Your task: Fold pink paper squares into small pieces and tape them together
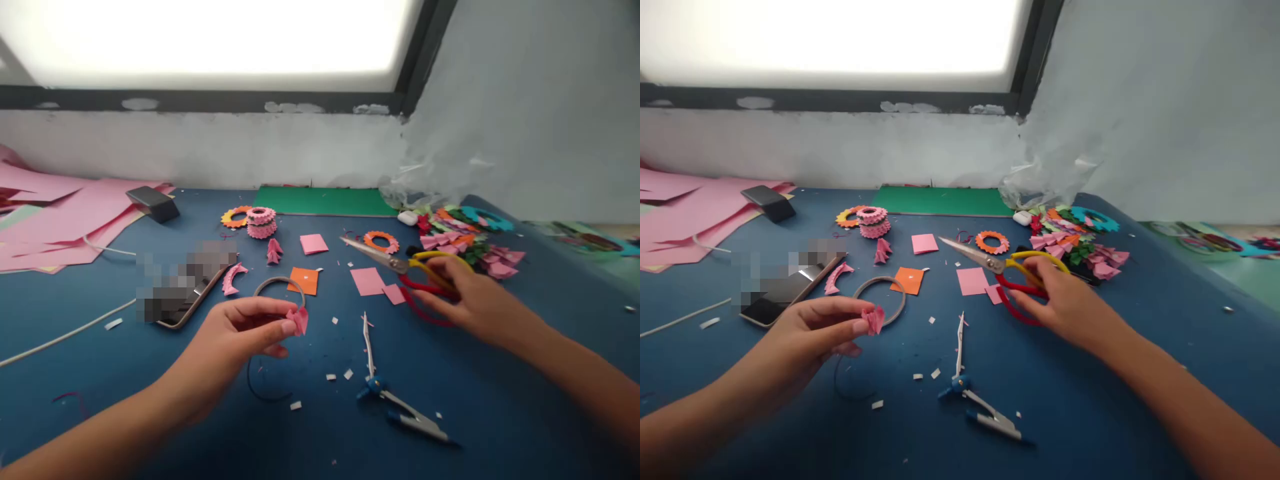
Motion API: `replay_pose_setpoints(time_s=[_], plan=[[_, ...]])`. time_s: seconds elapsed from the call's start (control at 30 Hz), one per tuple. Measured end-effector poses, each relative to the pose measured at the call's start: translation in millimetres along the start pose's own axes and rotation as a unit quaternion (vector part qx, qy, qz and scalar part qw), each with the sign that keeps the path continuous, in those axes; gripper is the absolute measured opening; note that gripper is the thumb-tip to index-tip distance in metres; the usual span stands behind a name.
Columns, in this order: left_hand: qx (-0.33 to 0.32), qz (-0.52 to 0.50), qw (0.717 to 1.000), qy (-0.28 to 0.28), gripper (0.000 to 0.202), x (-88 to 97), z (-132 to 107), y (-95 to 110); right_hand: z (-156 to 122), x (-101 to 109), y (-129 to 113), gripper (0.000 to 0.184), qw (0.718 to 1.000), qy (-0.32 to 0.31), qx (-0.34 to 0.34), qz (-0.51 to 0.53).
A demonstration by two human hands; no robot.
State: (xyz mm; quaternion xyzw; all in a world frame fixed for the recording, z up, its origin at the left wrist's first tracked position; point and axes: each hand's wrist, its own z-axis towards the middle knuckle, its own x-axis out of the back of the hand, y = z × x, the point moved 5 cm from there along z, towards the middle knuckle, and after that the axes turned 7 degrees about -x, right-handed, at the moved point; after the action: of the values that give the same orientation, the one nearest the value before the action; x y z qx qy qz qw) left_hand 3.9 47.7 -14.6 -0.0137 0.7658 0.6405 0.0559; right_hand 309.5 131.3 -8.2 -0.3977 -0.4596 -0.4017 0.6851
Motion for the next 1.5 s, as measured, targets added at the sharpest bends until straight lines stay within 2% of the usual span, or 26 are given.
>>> replay_pose_setpoints(time_s=[0.1,0.2,0.3,0.47,0.63,1.23,1.5], plan=[[-0.003,-0.003,1.000,0.004,0.012,1.7,1.1,-0.7,-6.1,20.2,-6.6,0.043,0.984,0.157,0.080,-0.038],[-0.004,-0.005,1.000,-0.004,0.011,1.4,0.2,0.0,-15.8,27.3,-23.0,0.037,0.953,0.226,0.188,-0.075],[0.001,-0.013,1.000,-0.023,0.012,-0.9,-1.3,-0.5,-23.1,26.9,-40.6,0.032,0.936,0.224,0.253,-0.094],[0.005,-0.028,0.998,-0.049,0.011,-5.2,-3.5,-2.1,-29.4,28.5,-57.0,0.021,0.930,0.199,0.297,-0.085],[0.002,-0.028,0.998,-0.050,0.011,-4.7,-4.2,-1.4,-31.7,31.0,-60.2,0.015,0.924,0.205,0.307,-0.099],[-0.007,-0.053,0.996,-0.074,0.009,-6.4,-4.3,-3.4,-32.2,26.2,-59.0,0.017,0.936,0.162,0.306,-0.064],[0.006,-0.051,0.997,-0.062,0.008,-8.6,-3.1,-1.3,-35.0,27.1,-57.6,0.017,0.933,0.154,0.317,-0.075]])
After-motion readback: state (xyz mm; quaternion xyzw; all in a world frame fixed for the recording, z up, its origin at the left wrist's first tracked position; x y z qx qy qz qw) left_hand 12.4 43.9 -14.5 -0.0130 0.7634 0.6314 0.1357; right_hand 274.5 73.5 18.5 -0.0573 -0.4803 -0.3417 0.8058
